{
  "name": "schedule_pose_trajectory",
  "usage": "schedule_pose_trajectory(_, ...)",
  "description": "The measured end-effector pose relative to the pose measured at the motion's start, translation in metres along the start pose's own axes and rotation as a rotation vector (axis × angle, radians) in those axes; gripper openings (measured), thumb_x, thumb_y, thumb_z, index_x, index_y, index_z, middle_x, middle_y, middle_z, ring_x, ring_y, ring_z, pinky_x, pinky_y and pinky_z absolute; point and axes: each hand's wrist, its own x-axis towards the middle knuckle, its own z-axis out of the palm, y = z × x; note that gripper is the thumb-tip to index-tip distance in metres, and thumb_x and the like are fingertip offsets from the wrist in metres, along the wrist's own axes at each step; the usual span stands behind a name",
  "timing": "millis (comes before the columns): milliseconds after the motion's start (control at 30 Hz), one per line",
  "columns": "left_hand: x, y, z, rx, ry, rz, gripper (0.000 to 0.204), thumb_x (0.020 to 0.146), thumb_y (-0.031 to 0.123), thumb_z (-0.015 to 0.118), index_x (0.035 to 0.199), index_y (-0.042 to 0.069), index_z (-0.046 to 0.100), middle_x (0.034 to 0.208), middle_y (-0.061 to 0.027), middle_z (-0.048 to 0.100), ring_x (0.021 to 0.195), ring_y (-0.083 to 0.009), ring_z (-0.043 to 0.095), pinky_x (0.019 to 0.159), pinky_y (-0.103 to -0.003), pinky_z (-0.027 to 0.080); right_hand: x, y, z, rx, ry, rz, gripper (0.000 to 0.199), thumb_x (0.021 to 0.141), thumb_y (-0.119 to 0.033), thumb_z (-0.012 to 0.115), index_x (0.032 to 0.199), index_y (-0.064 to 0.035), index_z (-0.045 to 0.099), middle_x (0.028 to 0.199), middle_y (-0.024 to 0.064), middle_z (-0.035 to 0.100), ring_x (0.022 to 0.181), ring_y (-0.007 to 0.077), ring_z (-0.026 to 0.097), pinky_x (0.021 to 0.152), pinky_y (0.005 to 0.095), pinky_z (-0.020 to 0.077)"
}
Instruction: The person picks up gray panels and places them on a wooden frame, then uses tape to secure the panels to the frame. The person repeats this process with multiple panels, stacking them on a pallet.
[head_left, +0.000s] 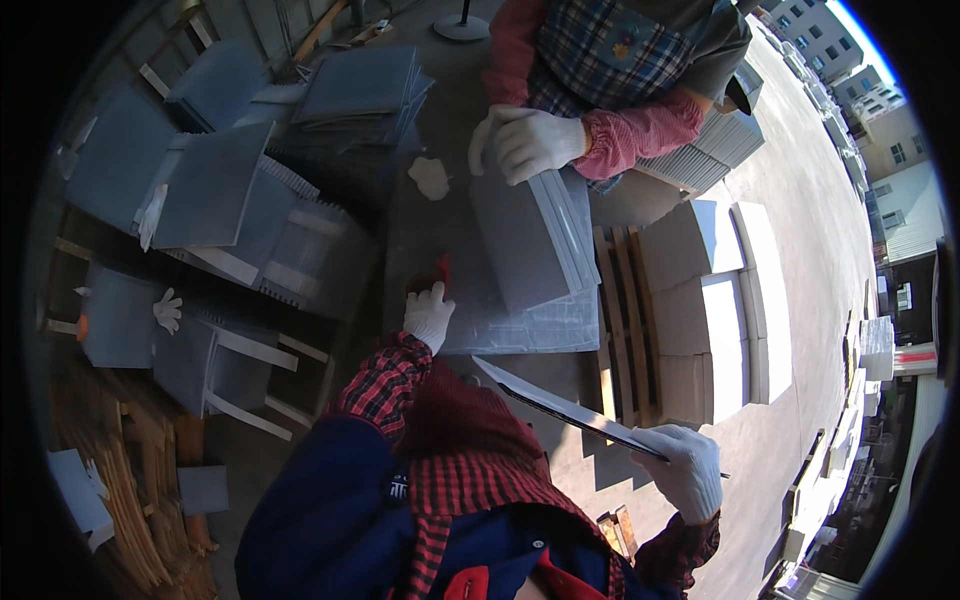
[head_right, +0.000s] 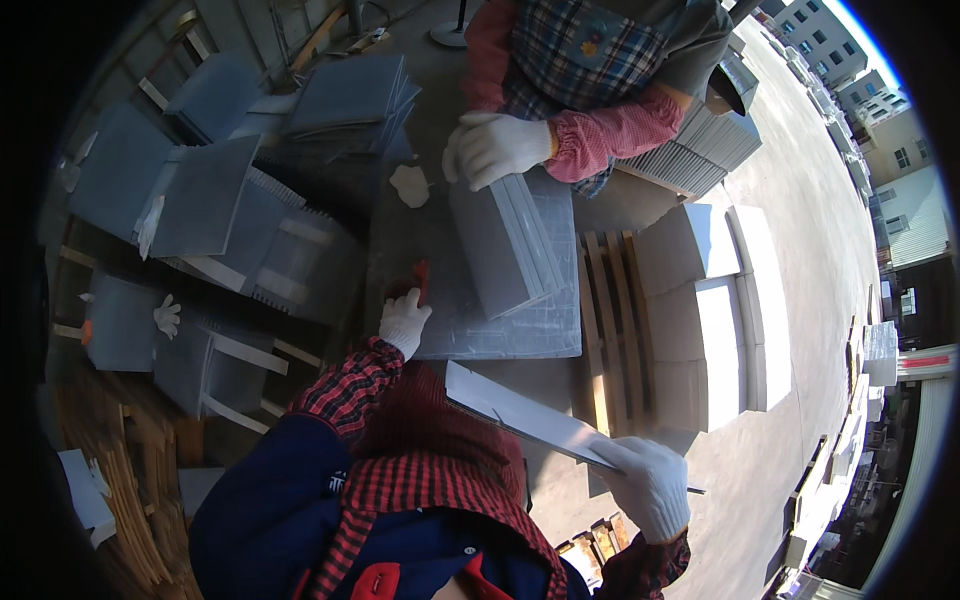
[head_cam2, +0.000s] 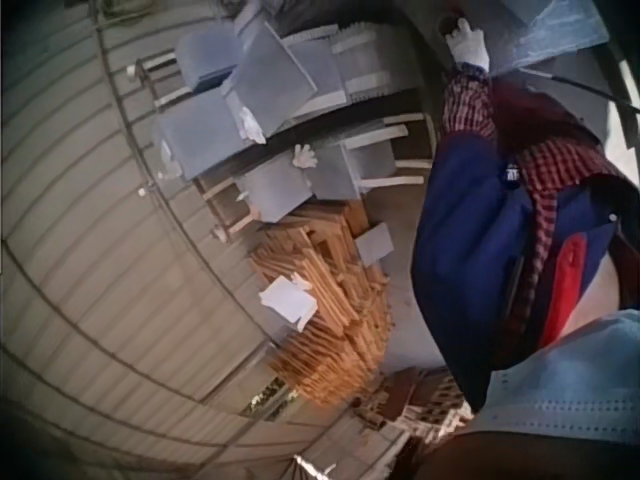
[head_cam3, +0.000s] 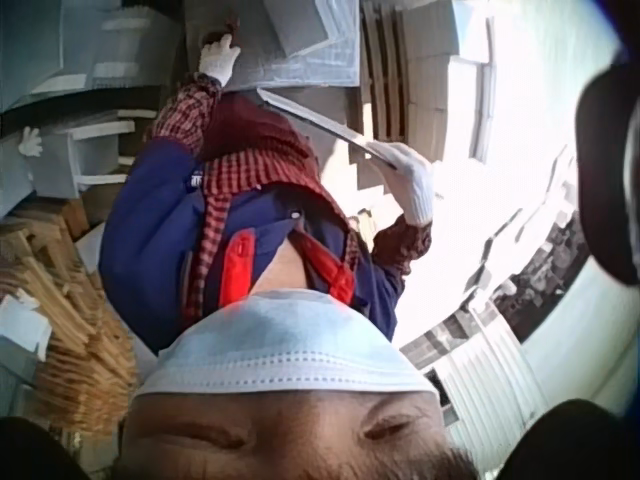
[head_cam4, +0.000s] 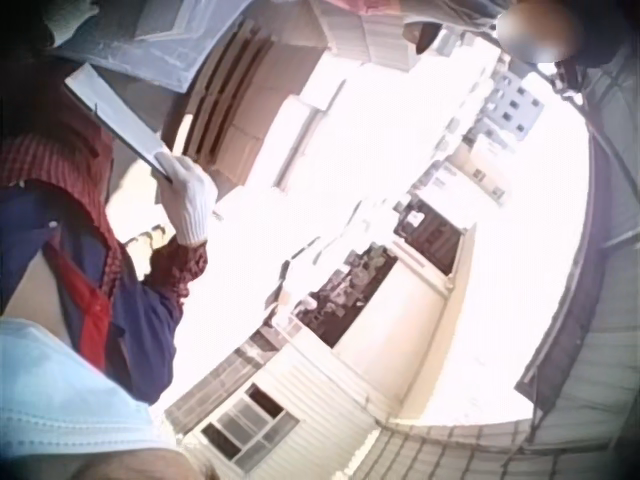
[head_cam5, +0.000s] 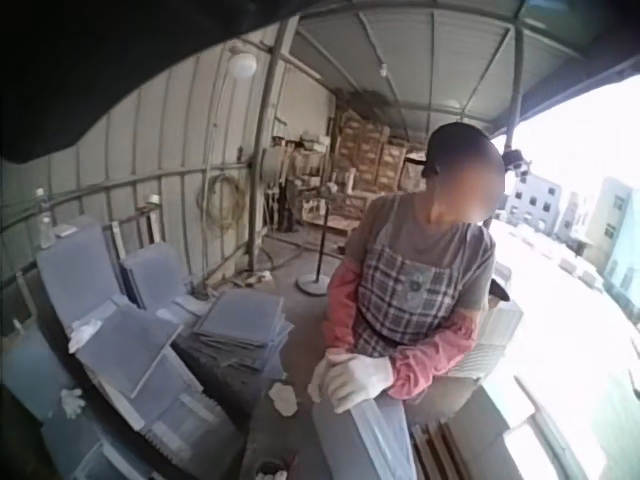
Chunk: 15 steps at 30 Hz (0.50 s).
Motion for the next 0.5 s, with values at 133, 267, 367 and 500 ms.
schedule_pose_trajectory(133,0.042,-0.067,-0.004,0.05,-0.068,0.143,0.013,0.083,0.015,0.065,0.094,0.016,0.071,0.121,-0.0091,0.057,0.097,-0.0275,0.062,0.087,-0.046,0.048,0.027,-0.025,-0.005,0.017,-0.054,-0.013,0.021,0.077,-0.02,0.079,0.098,-0.0161,0.077,0.083,0.003,0.073,0.07,0.0226,0.069,0.061,0.0325,0.0541)
schedule_pose_trajectory(267,0.084,-0.1,-0.025,-0.148,-0.381,0.115,0.022,0.089,0.015,0.06,0.108,0.016,0.071,0.13,-0.0109,0.054,0.112,-0.0324,0.06,0.098,-0.046,0.047,0.055,-0.059,-0.022,0.008,-0.017,-0.114,0.019,0.08,-0.019,0.078,0.099,-0.0162,0.078,0.085,0.002,0.074,0.071,0.0206,0.07,0.06,0.0305,0.055)
schedule_pose_trajectory(367,0.122,-0.109,-0.106,-0.355,-0.734,0.062,0.038,0.096,0.032,0.056,0.129,0.017,0.066,0.14,-0.013,0.056,0.129,-0.0347,0.053,0.11,-0.041,0.041,0.079,-0.072,-0.026,0.051,0.036,-0.172,0.021,0.08,-0.017,0.077,0.102,-0.0158,0.078,0.087,0.0018,0.074,0.071,0.0198,0.071,0.06,0.03,0.0554)
schedule_pose_trajectory(500,0.135,-0.146,-0.245,-1.121,-0.44,0.254,0.055,0.104,0.045,0.053,0.139,0.002,0.056,0.139,-0.0124,0.059,0.132,-0.0224,0.052,0.111,-0.033,0.039,0.129,-0.094,-0.025,0.114,0.027,-0.243,0.022,0.083,-0.02,0.073,0.103,-0.0124,0.078,0.086,0.0049,0.074,0.07,0.0235,0.071,0.064,0.0329,0.0572)
